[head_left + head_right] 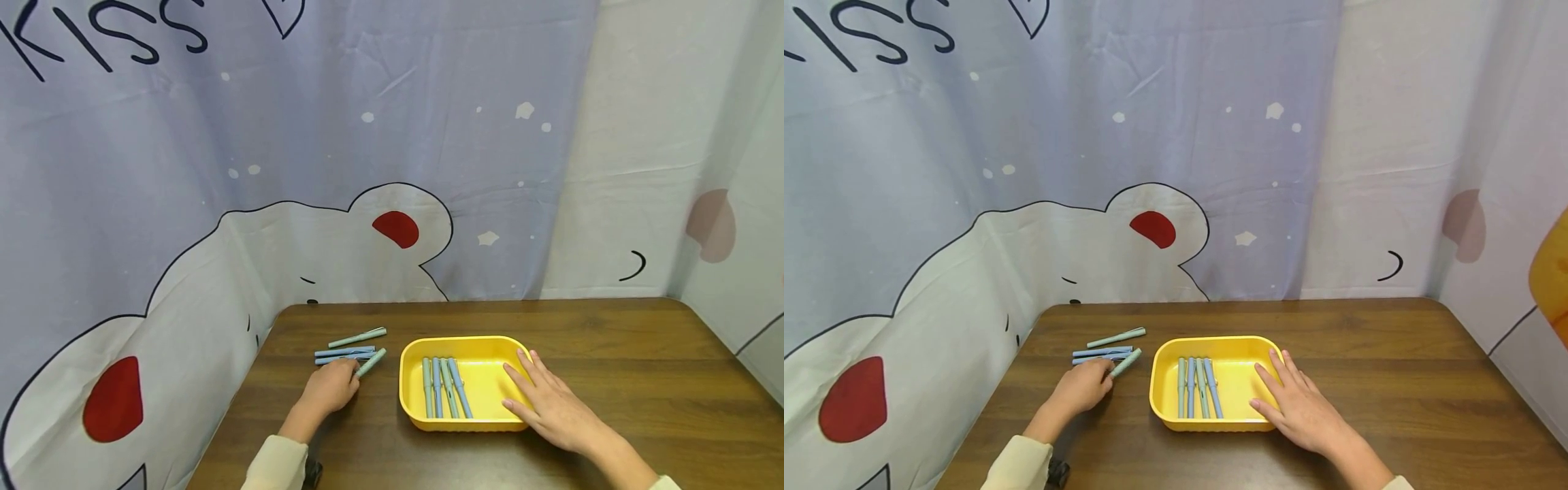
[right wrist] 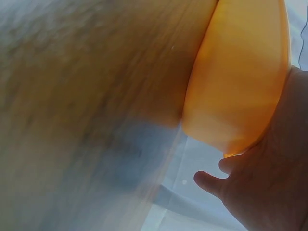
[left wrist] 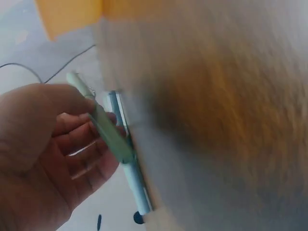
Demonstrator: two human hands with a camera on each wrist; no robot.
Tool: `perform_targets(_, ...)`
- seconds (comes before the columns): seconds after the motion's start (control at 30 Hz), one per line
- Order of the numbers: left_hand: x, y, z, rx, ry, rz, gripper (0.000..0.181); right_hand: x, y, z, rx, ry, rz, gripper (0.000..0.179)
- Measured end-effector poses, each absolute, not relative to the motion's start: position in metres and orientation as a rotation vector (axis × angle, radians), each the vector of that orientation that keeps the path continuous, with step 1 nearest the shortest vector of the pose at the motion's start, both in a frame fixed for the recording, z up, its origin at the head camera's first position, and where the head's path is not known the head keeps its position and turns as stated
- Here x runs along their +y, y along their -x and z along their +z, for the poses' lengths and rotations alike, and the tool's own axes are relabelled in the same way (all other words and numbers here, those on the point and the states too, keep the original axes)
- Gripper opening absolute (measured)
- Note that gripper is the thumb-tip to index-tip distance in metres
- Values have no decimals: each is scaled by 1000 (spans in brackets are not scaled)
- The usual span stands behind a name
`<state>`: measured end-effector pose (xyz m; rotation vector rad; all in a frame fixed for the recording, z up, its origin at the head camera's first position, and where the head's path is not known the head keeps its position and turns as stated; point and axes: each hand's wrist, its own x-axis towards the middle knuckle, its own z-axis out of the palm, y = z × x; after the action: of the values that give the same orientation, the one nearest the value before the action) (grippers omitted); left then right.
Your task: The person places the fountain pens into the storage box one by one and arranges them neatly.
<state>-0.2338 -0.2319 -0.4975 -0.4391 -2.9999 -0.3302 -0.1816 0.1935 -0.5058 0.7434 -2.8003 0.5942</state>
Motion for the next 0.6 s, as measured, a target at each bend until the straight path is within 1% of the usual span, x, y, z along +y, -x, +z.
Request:
perform_targets(0.3,-222,224,-484,-2983,396,-1329,18,195,184,-505,-2793,-752,580,62)
perform_targets(0.47,-211,218,-478,-2835,379,-1778,23,195,184,-506,-2798,-758,589,62)
perform_targets(0.6,-201,213,-475,-2716,409,-2011,27,194,183,-508,-2802,-759,598,62)
